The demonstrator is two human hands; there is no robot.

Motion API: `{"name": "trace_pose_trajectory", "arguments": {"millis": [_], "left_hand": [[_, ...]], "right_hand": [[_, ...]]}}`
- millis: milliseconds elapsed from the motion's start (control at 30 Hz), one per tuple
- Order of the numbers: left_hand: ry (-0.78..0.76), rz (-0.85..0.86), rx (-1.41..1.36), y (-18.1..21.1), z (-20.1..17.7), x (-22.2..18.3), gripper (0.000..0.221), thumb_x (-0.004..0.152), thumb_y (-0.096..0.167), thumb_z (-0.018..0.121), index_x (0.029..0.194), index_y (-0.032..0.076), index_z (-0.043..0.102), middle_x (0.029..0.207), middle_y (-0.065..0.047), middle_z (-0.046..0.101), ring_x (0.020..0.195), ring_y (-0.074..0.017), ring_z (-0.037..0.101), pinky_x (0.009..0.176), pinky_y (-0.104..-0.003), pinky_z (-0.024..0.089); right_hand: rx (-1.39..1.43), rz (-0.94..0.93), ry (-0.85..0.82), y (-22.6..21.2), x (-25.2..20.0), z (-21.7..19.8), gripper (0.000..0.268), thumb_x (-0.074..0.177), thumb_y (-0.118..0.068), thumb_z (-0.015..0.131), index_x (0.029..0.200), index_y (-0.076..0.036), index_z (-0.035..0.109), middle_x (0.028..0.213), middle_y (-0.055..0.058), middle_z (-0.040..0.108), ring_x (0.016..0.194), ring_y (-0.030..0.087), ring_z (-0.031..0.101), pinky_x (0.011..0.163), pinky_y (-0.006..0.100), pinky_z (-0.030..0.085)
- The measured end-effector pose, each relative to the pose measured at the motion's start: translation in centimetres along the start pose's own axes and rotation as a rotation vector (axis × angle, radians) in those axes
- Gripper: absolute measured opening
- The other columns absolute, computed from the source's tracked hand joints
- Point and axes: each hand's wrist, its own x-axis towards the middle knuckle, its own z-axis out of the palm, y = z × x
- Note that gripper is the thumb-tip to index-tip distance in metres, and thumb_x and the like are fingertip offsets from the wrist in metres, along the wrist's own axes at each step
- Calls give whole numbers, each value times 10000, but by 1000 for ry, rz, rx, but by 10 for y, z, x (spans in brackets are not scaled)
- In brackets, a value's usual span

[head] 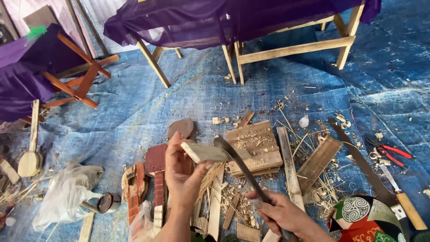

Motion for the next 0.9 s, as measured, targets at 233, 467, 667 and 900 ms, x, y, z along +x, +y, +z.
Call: {"name": "trace_pose_trajectory", "arguments": {"millis": [233, 467, 667, 900], "left_hand": [[-202, 4, 106, 12, 14, -26, 723, 806, -47, 808, 1441, 68, 481, 1360, -91, 521, 1273, -255, 588, 1202, -414, 519], [-309, -34, -21, 49, 17, -53, 741, 836, -1, 801, 1488, 35, 451, 1383, -153, 576, 1315, -274, 597, 1224, -462, 516], [-401, -131, 49, 23, 36, -68, 699, 842, 65, 775, 1470, 95, 471, 1385, -166, 584, 1271, -314, 631, 1192, -479, 554], [-341, -162, 352, -17, 50, -85, 714, 765, 21, 842, 1409, 50, 534, 1286, -92, 645, 957, -166, 656, 829, -293, 586]], "right_hand": [[22, 31, 151, -26, -68, 24, 525, 949, -225, 599, 1416, 12, 635, 583, 111, 533, 341, 157, 417, 300, 310, 314], [341, -409, -147, -30, -96, 8, 718, 974, -602, 612, 1090, 105, 652, 664, 88, 634, 471, 178, 618, 390, 318, 450], [498, -374, -356, -39, -75, 19, 596, 971, -39, 629, 1522, -71, 405, 638, 19, 554, 413, 100, 437, 318, 244, 334], [387, -281, -145, -42, -100, 52, 817, 871, -66, 716, 1607, -119, 368, 641, 54, 600, 381, 75, 417, 298, 218, 299]]}}
